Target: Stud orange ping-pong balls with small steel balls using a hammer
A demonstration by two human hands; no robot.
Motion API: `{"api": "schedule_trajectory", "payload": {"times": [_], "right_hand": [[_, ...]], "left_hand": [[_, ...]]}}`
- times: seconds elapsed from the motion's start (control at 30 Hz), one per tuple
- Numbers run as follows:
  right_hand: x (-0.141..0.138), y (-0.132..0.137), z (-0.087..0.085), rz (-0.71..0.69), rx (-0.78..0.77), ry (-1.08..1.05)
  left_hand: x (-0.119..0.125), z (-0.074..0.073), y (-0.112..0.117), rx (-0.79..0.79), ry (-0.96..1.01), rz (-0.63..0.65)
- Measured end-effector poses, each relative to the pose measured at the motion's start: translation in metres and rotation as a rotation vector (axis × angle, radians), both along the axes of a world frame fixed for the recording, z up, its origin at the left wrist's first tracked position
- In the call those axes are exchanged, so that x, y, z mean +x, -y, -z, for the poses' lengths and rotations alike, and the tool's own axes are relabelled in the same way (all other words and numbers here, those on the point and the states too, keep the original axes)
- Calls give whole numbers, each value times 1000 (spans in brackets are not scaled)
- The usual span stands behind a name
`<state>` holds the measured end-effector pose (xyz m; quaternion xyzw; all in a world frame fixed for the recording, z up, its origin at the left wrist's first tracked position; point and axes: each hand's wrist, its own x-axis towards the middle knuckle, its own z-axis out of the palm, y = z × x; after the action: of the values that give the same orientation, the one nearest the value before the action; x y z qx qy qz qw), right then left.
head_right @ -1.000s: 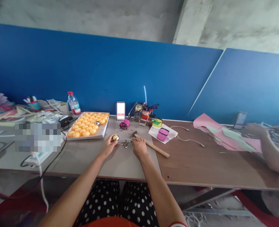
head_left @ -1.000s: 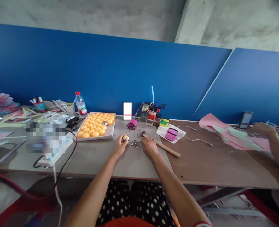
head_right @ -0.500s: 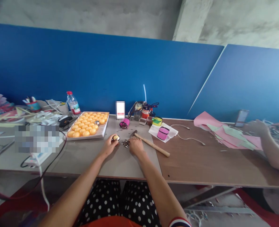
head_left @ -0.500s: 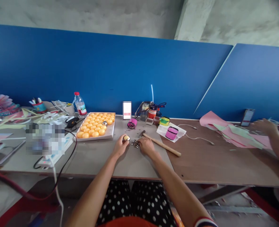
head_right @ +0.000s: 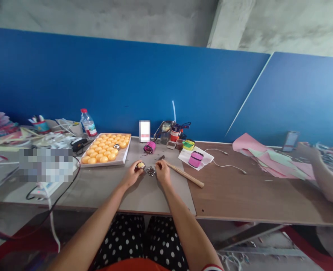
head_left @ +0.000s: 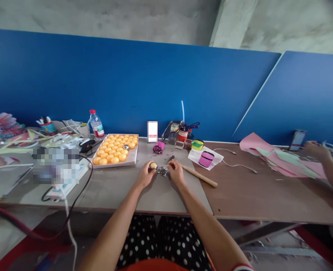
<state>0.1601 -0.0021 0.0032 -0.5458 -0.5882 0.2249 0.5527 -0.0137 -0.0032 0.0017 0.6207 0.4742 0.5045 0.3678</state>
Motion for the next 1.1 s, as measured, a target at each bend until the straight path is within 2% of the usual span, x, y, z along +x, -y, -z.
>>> {"api": "schedule_trajectory", "payload": {"times": [0.17, 0.27, 0.53, 0.67, 0.93, 1.1], "right_hand": [[-13, 6, -3, -257, -160, -295], [-18, 8, -1, -339, -212, -359], [-13, 7, 3, -377, -236, -383], [-13, 7, 3, -351, -235, -372], [-13, 9, 0, -307, -205, -160], [-14, 9, 0, -323, -247, -132]], "left_hand": [[0, 1, 1, -3, -27, 104], [-1, 3, 1, -15, -18, 140], [-1, -2, 3, -24, -70, 151], [-1, 0, 2, -34, -53, 161], [-2, -2, 4, 4, -168, 161], [-2, 0, 2, 17, -205, 176]]}}
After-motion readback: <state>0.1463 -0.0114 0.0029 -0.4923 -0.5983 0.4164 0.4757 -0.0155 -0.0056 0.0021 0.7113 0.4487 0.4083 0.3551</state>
